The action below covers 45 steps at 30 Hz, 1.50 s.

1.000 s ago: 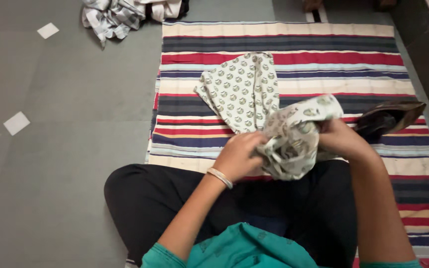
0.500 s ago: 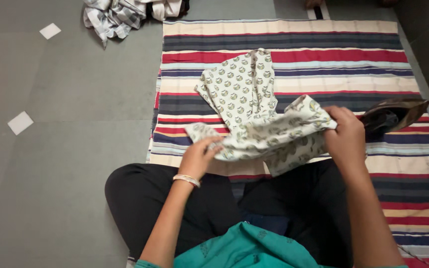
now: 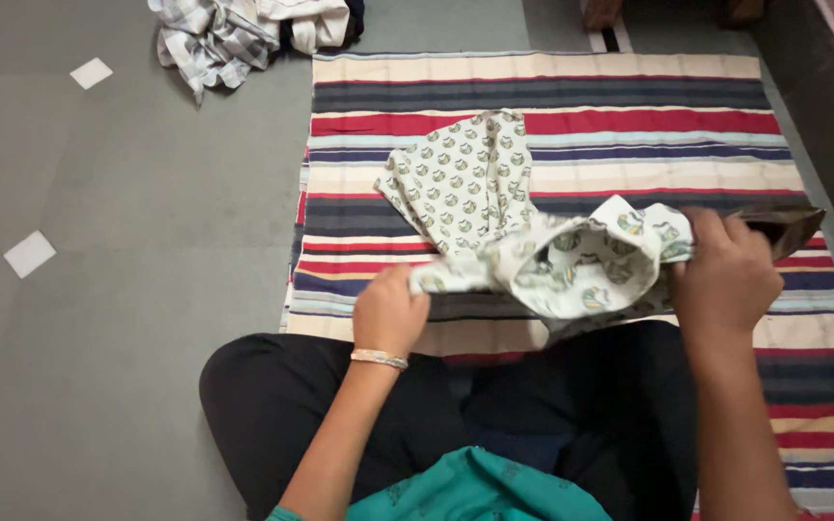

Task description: The person irons a patterned cloth laid on a striped mat, smoothing it with hands and using an electric iron. The person repeatedly folds and unfolds sections of the cloth while ironing different areas.

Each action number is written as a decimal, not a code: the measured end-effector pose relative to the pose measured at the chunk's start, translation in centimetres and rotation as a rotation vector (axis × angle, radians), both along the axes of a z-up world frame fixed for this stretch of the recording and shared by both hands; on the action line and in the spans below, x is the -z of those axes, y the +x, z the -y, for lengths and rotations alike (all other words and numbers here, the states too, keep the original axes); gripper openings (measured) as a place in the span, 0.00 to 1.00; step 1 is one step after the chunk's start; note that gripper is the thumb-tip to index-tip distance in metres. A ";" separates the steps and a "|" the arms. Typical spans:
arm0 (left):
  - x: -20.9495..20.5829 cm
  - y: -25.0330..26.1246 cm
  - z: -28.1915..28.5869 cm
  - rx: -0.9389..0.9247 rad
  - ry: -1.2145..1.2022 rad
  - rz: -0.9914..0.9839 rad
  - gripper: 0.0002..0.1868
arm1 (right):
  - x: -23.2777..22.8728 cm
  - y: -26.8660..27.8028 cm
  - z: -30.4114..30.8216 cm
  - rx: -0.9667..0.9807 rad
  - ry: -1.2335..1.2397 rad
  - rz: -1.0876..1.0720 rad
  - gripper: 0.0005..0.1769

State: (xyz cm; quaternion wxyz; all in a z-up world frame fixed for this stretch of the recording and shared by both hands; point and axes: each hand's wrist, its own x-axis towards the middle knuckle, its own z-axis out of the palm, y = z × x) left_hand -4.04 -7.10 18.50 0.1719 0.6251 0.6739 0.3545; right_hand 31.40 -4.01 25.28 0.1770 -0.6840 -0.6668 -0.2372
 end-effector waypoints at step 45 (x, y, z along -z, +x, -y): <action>2.4 -10.1 3.8 0.022 -0.054 0.028 0.08 | 6.8 1.1 0.1 -0.510 -0.120 0.186 0.10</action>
